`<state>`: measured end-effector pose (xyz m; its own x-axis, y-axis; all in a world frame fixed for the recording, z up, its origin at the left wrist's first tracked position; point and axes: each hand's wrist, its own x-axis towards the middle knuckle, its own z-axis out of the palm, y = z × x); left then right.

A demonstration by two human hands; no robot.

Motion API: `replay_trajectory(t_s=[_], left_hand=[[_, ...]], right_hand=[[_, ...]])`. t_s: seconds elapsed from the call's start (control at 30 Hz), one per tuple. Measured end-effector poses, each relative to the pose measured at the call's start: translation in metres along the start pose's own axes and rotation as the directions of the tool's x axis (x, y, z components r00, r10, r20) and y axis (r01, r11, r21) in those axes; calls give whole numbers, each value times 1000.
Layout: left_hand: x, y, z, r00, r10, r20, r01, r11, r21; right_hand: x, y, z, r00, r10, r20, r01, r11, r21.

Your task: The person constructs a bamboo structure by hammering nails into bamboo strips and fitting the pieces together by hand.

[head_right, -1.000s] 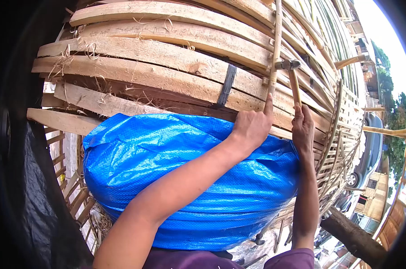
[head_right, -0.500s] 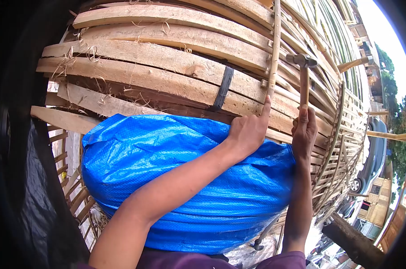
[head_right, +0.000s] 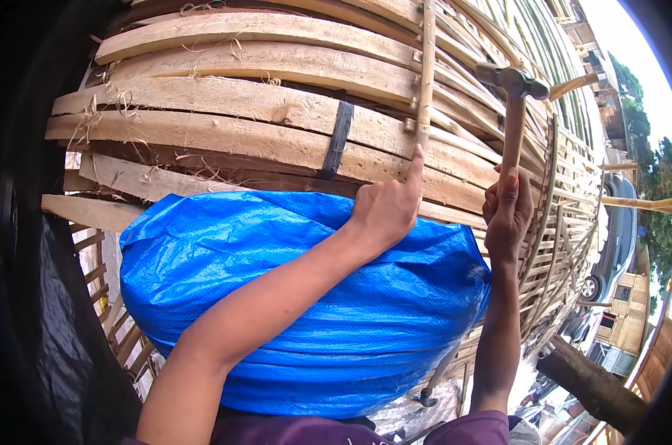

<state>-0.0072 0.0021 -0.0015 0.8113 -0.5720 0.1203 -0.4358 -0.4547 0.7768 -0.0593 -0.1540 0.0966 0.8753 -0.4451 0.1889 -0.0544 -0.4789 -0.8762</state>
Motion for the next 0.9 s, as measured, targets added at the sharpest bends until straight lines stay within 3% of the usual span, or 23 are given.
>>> replay_trajectory(t_s=[0.03,0.1,0.13,0.23,0.3,0.4,0.5,0.63,0.73,0.9], left_hand=[[0,0,0,1000,3,-6,-3,1000,7],[-2,3,1,1000,9,-15,-9,1000,21],[-3,3,1,1000,-6,3,6,1000,28],[-2,0,3,999,-16,29,15,999,35],[-1,0,2,1000,0,3,0,1000,25],[0,0,2,1000,-6,7,6,1000,9],[0,0,1,1000,-19,11,19,1000,-3],[1,2,-2,998,-44,41,45,999,-24],[0,8,-4,969,-243,43,247,944,-217],[3,17,-3,985,-175,7,168,937,-305]], right_hand=[[0,14,1,1000,-26,1,25,998,62],[-2,36,1,979,142,148,-82,932,-352],[-1,48,4,984,93,151,-15,892,-451],[3,27,0,994,68,86,-22,891,-454],[2,8,0,993,101,59,-91,985,-145],[0,2,-2,1000,13,7,-14,998,68],[0,9,-5,999,35,-10,-34,998,43],[-8,25,-11,983,185,-13,-185,982,-35],[-14,36,-9,978,203,-45,-205,978,-39],[-17,38,-5,985,162,-66,-161,987,17]])
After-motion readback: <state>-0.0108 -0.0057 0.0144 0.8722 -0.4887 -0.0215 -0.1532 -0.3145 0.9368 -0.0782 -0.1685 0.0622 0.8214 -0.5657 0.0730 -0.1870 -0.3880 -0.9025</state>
